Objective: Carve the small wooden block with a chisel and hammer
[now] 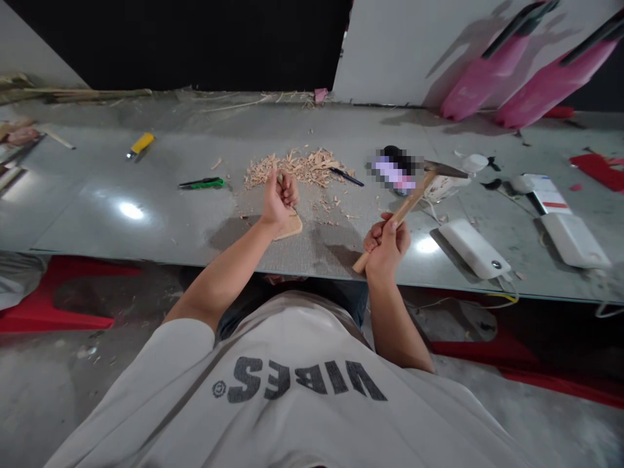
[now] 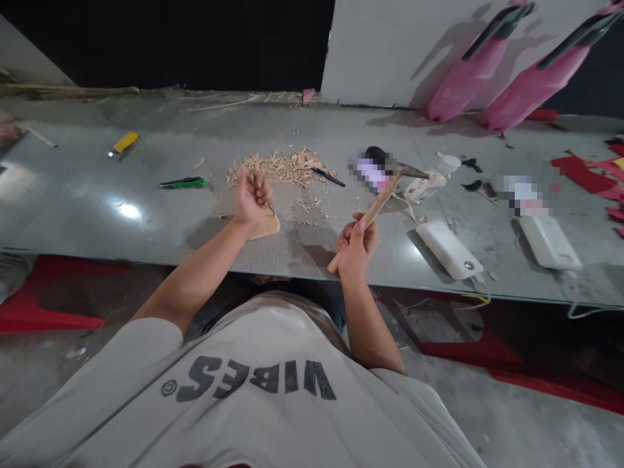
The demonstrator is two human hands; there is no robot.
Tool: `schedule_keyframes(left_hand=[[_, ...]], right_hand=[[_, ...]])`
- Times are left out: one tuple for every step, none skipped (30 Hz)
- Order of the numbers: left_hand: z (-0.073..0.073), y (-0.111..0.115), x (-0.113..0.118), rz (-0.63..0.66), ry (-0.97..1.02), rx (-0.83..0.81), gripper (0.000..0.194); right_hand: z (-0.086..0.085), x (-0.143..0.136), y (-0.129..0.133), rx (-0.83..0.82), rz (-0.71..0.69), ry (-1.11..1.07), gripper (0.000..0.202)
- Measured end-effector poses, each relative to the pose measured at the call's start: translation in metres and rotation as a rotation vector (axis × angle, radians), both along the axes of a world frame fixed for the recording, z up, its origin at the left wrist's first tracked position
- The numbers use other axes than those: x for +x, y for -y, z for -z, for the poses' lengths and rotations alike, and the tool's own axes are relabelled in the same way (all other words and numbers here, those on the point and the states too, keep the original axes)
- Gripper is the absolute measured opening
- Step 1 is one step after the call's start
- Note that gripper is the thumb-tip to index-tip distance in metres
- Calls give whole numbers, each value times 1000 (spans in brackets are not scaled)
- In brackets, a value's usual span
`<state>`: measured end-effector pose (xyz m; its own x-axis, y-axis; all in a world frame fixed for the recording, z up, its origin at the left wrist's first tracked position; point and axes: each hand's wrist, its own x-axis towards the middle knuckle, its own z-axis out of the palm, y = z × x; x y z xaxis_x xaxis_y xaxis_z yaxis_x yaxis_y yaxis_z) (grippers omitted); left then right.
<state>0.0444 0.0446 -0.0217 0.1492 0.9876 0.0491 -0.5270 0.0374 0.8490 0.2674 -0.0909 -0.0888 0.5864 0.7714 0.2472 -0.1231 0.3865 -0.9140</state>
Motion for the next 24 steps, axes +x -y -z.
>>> schedule_keyframes(left_hand=[[0, 0, 0, -2, -1, 6, 80], [1, -1, 0, -2, 0, 15, 79], [2, -1, 0, 0, 4, 26, 77], [4, -2, 0, 2, 7, 37, 76], [5, -3, 1, 6, 9, 46, 74], [7, -3, 1, 13, 7, 54, 72], [9, -4, 1, 24, 2, 63, 70], [11, -5, 1, 35, -5, 75, 68], [13, -5, 0, 45, -12, 88, 67], [15, -6, 0, 53, -17, 102, 67], [17, -7, -1, 59, -22, 116, 67], [19, -7, -1, 66, -31, 125, 68], [21, -8, -1, 75, -45, 131, 69], [23, -9, -1, 85, -65, 135, 69], [25, -10, -1, 97, -87, 139, 69], [28, -11, -1, 103, -112, 147, 68], [30, -12, 0, 98, -138, 161, 67], [32, -13, 1, 84, -168, 181, 65], [33, -14, 2, 66, -205, 206, 64], [35, -14, 2, 52, -253, 232, 62], [35, -14, 3, 47, -311, 254, 59], [36, -14, 4, 55, -373, 273, 56], [36, -13, 4, 73, -430, 288, 54], [35, -12, 4, 95, -475, 298, 53]], right_hand=[[0, 0, 0, 0, -2, 2, 73], [0, 0, 0, 0, -3, 2, 72], [0, 0, 0, 1, -3, 1, 72], [0, 0, 0, 1, -1, -1, 72], [0, -1, 1, 1, 0, -2, 73], [-1, -1, 0, 1, 2, -1, 73], [-1, 0, 0, 1, 3, 2, 74], [-1, 0, 0, 0, 3, 8, 75], [-2, 0, 0, -1, 1, 15, 76], [-2, 0, -1, -3, -3, 25, 76], [-3, 0, -1, -5, -9, 36, 77], [-3, 0, -1, -6, -17, 50, 78], [-4, -2, 0, -7, -26, 66, 80], [-5, -4, 1, -9, -40, 85, 81], [-5, -6, 2, -14, -59, 108, 83], [-6, -9, 5, -25, -86, 133, 84], [-6, -13, 8, -42, -123, 164, 84], [-5, -16, 11, -66, -168, 198, 83], [-5, -18, 14, -95, -222, 238, 81], [-5, -20, 17, -125, -279, 283, 77], [-5, -21, 19, -153, -334, 331, 73], [-7, -20, 21, -175, -382, 381, 69], [-9, -18, 22, -190, -420, 428, 66], [-14, -15, 22, -198, -446, 473, 65]])
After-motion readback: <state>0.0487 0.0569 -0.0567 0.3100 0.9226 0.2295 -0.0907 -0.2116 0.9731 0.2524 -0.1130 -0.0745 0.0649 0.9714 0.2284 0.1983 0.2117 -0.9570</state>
